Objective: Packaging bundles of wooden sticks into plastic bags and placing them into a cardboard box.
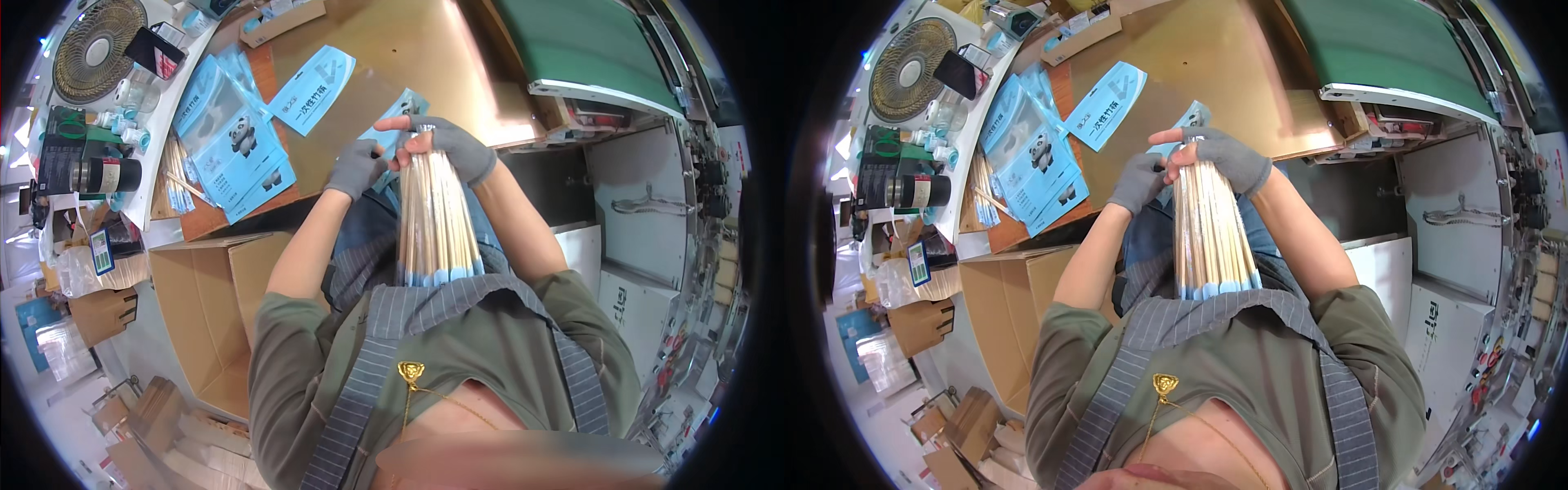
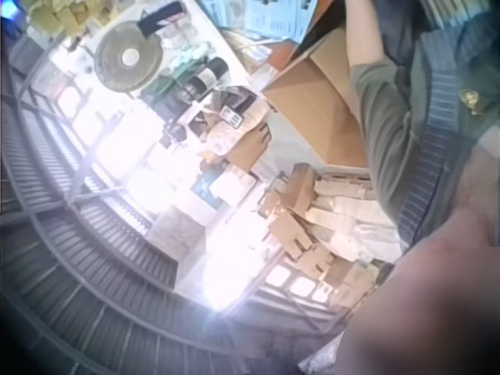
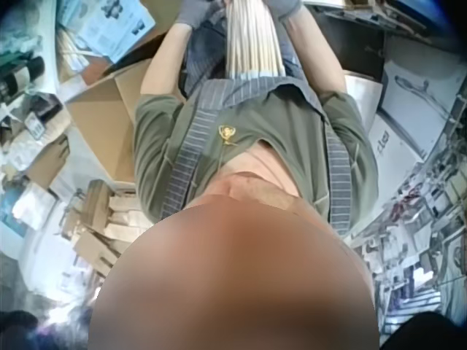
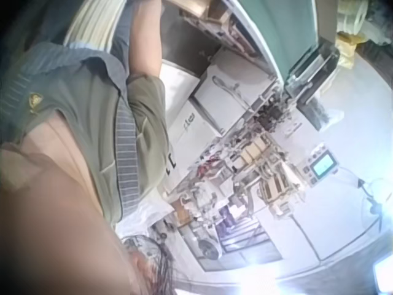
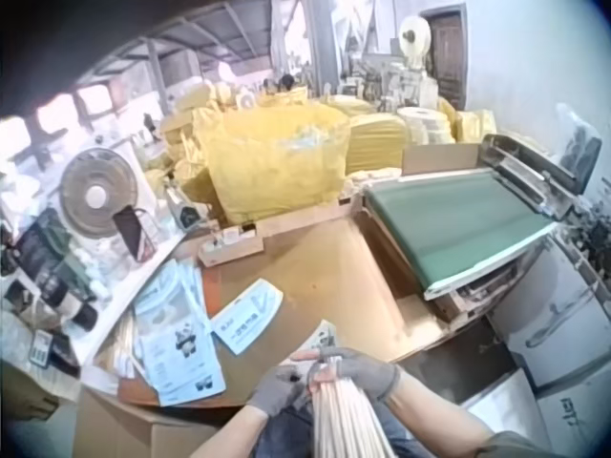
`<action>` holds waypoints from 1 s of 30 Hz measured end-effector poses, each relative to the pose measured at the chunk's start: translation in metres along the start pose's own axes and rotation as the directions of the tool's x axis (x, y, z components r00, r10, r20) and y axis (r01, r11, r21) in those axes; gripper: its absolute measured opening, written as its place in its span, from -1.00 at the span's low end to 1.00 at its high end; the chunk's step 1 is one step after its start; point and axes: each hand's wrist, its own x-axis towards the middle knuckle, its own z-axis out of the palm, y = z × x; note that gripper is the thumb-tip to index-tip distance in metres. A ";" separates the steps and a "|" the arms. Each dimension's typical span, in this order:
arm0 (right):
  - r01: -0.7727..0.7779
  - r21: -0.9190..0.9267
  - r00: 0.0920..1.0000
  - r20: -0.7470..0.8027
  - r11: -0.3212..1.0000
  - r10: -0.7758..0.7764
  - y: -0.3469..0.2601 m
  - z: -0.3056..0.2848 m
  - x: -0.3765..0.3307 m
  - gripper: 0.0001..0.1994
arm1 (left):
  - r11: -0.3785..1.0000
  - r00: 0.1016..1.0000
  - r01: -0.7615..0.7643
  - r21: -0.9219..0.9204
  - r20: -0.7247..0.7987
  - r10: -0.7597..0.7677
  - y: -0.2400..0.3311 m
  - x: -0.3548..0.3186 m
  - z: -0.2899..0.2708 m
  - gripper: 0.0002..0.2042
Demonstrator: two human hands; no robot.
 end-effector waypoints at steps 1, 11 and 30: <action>0.007 0.007 1.000 0.001 1.000 -0.007 0.001 -0.001 0.000 -0.42 | 1.000 1.000 -0.002 0.000 0.005 0.002 0.004 0.000 0.001 -0.77; -0.129 0.074 0.970 -0.197 0.989 0.141 0.039 -0.025 0.005 -0.48 | 0.981 0.908 0.014 0.191 -0.413 0.068 0.036 -0.020 0.010 -0.80; -0.171 0.062 0.951 -0.250 0.983 0.181 0.039 -0.030 -0.003 -0.44 | 0.990 0.929 -0.039 0.137 -0.359 0.086 0.013 -0.001 0.032 -0.69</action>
